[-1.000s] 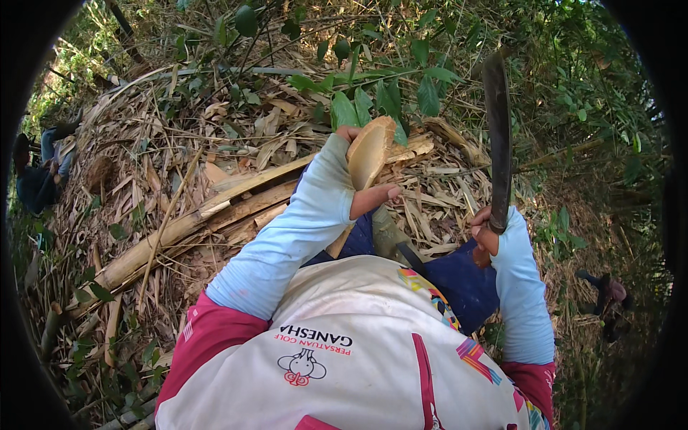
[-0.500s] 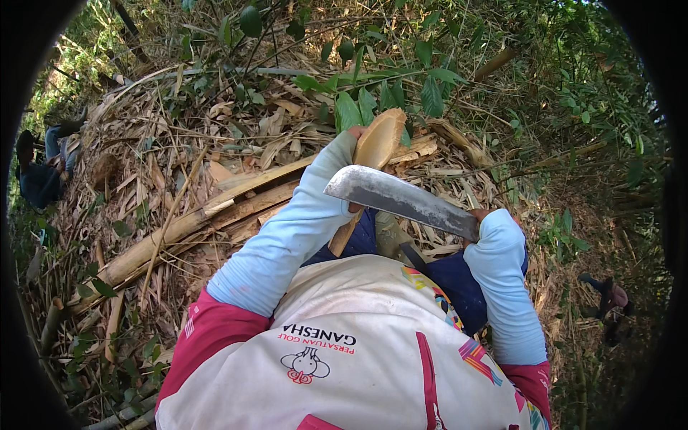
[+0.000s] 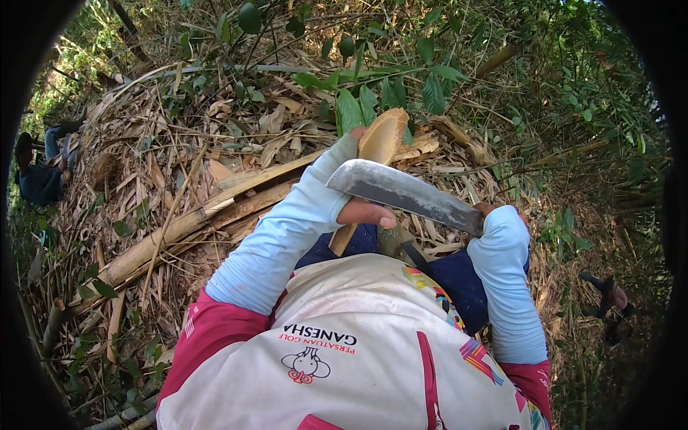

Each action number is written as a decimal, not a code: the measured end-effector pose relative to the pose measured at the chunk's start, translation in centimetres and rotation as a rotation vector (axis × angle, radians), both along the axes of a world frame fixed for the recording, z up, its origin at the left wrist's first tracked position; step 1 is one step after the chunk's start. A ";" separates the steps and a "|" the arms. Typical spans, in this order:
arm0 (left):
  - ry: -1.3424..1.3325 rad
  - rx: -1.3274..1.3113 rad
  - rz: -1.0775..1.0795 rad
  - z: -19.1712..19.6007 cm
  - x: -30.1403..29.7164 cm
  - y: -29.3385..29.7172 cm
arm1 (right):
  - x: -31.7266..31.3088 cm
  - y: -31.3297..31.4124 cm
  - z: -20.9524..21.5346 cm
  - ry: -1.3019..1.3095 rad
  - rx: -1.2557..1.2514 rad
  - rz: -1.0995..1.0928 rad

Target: The person sits on the forest floor and uses a machete to shave the outer layer off a piece of bamboo. They hold the bamboo in their left hand and repeatedly scrape the blade against it to remove thin strips of wood.

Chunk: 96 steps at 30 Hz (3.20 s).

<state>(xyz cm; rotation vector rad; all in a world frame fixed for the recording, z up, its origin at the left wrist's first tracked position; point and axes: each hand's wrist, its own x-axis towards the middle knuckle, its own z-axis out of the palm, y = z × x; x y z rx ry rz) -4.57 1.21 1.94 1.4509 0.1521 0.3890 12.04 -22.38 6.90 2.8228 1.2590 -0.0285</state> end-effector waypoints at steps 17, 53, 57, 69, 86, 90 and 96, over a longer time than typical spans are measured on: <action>0.008 -0.162 0.033 0.1 -0.4 -0.5 | -0.7 1.8 1.7 0.024 -0.205 -0.042; -0.009 -0.043 0.074 -0.3 1.1 -0.5 | 0.6 0.0 -2.8 0.022 0.133 0.071; 0.088 -0.085 0.098 0.0 1.1 -0.7 | 0.8 0.0 -2.7 0.052 0.090 0.079; 0.065 -0.174 0.105 -0.3 1.0 -1.7 | 1.1 -0.3 -2.6 0.078 0.072 0.016; -0.204 -0.152 0.023 -1.2 1.6 -2.1 | 1.4 -0.8 -2.8 0.023 0.154 0.035; -0.262 -0.494 -0.077 -1.6 1.8 -2.1 | 1.4 -1.0 -3.0 0.044 0.265 0.047; -0.183 0.017 0.027 -1.0 1.7 -2.7 | 1.3 -1.0 -2.5 0.011 0.214 0.055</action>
